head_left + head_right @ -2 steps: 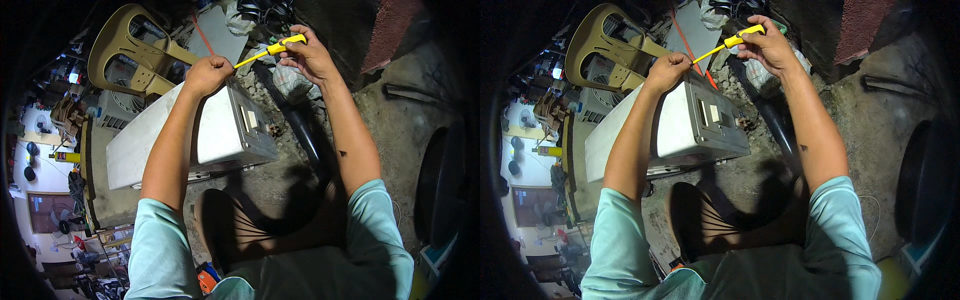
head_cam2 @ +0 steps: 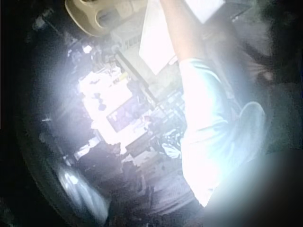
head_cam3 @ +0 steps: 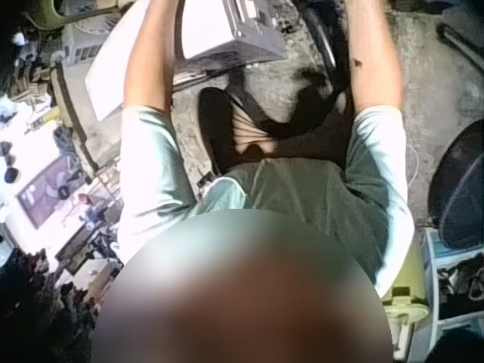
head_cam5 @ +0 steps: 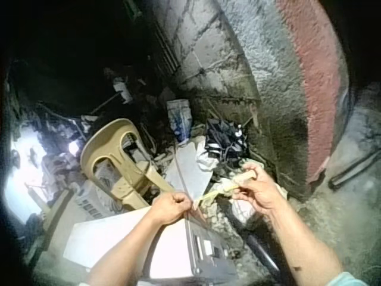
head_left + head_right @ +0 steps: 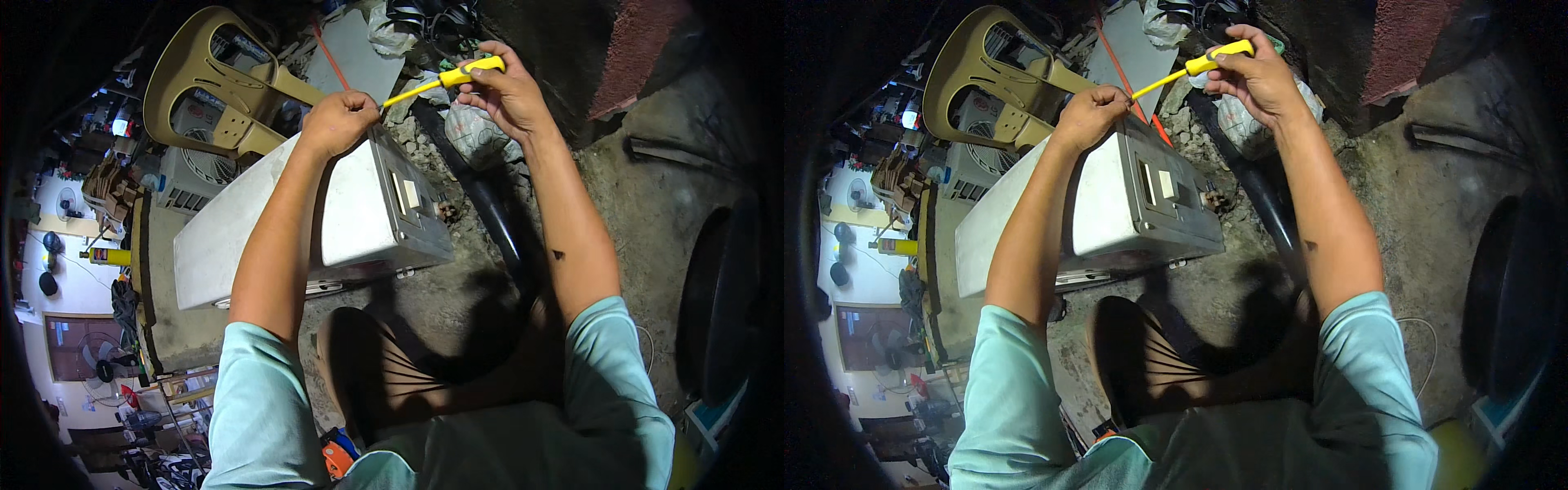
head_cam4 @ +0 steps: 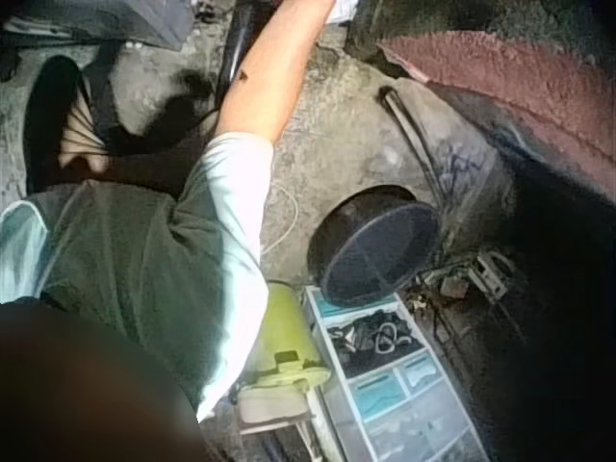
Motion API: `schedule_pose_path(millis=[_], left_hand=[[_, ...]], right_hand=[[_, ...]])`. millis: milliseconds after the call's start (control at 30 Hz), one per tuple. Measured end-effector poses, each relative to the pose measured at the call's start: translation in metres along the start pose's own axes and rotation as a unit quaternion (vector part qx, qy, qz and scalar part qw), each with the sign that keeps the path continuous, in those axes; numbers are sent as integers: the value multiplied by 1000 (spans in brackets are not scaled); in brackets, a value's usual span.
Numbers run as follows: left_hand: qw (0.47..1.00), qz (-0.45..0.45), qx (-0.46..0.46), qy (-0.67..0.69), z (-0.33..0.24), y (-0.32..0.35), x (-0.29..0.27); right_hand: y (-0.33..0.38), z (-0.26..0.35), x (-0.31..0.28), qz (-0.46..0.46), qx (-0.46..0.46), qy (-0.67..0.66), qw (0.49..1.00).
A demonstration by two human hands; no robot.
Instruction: The person removes the front cover of a portable air conditioner using a yellow screwdriver, then detaches the fan blade from the motor shaft. The unit is placed on the floor in a cluttered workshop, and the removed parts are set aside.
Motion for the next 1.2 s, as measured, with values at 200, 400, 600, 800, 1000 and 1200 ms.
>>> schedule_pose_path(millis=[200, 400, 600, 800, 1000, 1200], left_hand=[[995, -10, 25, 100, 18, -9, 8], [994, -37, 31, 102, 10, -9, 7], [998, -60, 7, 30, 0, -1, 4], [998, -53, -6, 15, -2, -3, 3], [998, -57, -1, 19, -3, -2, 4], [996, -55, 32, 64, 5, -9, 7]], right_hand=[[85, 18, 0, -116, 24, -39, 992], [189, 6, 15, -170, 102, -10, 980], [196, -4, 22, -140, 73, -25, 987], [194, 4, 29, -151, 64, -24, 986], [195, -1, 25, -148, 68, -28, 986], [197, -19, 12, -174, 150, -67, 971]])
Point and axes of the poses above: each hand's wrist, its own y-axis away from the middle knuckle, its own x-axis out of the palm, z = x × y, the point moved 1 cm from there along -y, towards the middle knuckle, and after that the axes turned 4 degrees about z, right-handed, at the moved point
